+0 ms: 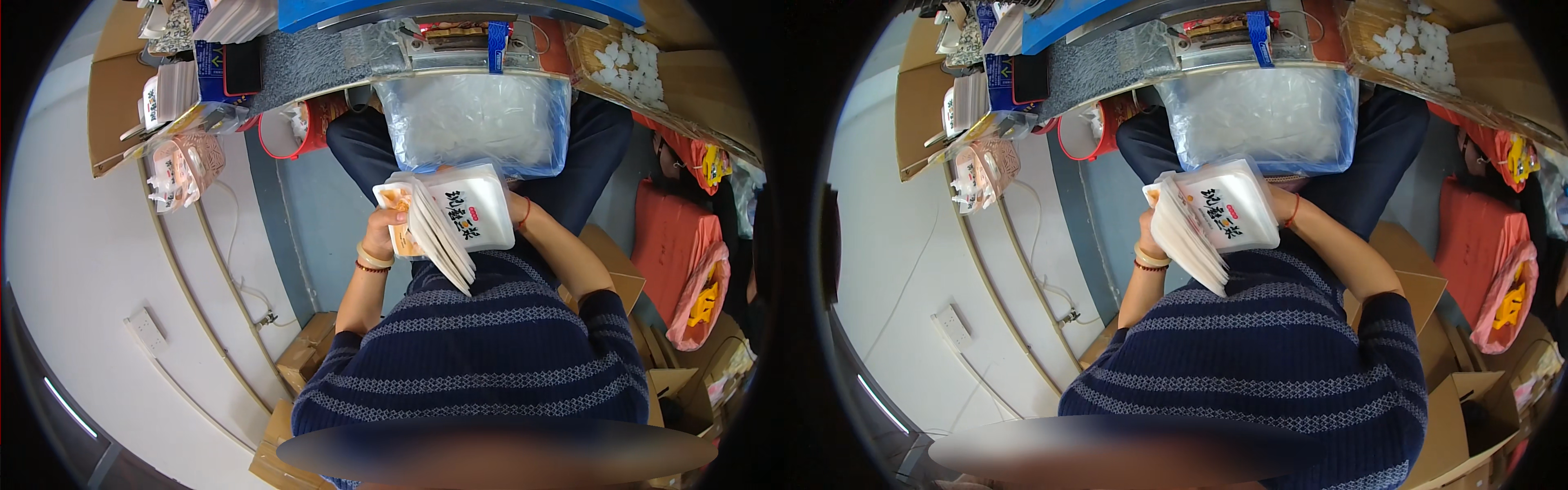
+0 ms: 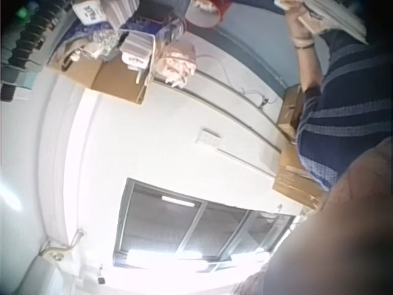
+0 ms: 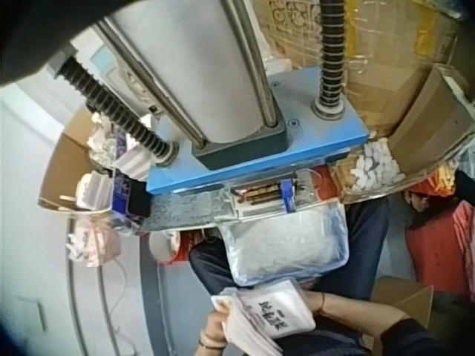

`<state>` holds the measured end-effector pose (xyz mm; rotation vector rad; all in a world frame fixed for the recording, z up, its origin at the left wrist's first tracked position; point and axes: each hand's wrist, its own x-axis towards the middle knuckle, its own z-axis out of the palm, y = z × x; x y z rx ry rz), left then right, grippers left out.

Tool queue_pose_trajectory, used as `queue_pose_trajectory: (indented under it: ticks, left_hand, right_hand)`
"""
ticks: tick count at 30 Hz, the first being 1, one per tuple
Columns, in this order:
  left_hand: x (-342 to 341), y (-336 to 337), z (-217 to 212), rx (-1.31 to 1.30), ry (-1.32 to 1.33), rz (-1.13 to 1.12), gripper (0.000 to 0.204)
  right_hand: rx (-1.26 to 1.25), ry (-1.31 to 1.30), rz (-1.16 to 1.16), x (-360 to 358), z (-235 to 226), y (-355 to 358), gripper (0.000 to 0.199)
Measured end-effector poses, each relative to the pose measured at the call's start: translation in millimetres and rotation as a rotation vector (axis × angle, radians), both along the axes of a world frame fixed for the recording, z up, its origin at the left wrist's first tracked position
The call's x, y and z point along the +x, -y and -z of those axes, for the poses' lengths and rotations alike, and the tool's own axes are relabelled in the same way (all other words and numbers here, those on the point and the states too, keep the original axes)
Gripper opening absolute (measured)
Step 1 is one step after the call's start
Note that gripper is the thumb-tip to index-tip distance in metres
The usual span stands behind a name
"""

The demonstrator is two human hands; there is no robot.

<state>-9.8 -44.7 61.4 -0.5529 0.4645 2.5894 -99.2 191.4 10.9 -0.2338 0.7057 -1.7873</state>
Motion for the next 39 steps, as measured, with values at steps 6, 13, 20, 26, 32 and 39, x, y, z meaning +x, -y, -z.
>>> queue_pose_trajectory:
  ticks: [6, 13, 20, 26, 32, 39]
  left_hand:
    - [8, -2, -2, -0.326, 0.047, -0.012, 0.055]
    - [-1, -2, -24, -0.251, -0.034, -0.050, 0.078]
    - [17, 15, -7, -0.218, -0.028, -0.054, 0.050]
    - [19, 7, 5, -0.270, 0.015, -0.021, 0.051]
    - [-5, -23, 8, -0.162, -0.049, 0.099, 0.057]
    - [-22, -42, -12, -0.172, -0.136, 0.108, 0.057]
  right_hand:
    - [-0.107, 0.262, -0.040, -9, -26, 11, 0.052]
    - [-0.122, -0.272, 0.041, 3, -31, 32, 0.051]
    - [-0.035, 0.647, 0.099, -3, -22, 18, 0.034]
    - [-0.131, 0.214, 0.384, -24, -87, -35, 0.021]
    - [-0.068, -0.070, 0.459, -23, -147, -80, 0.019]
    - [0.136, -0.373, 0.642, -30, -191, -101, 0.022]
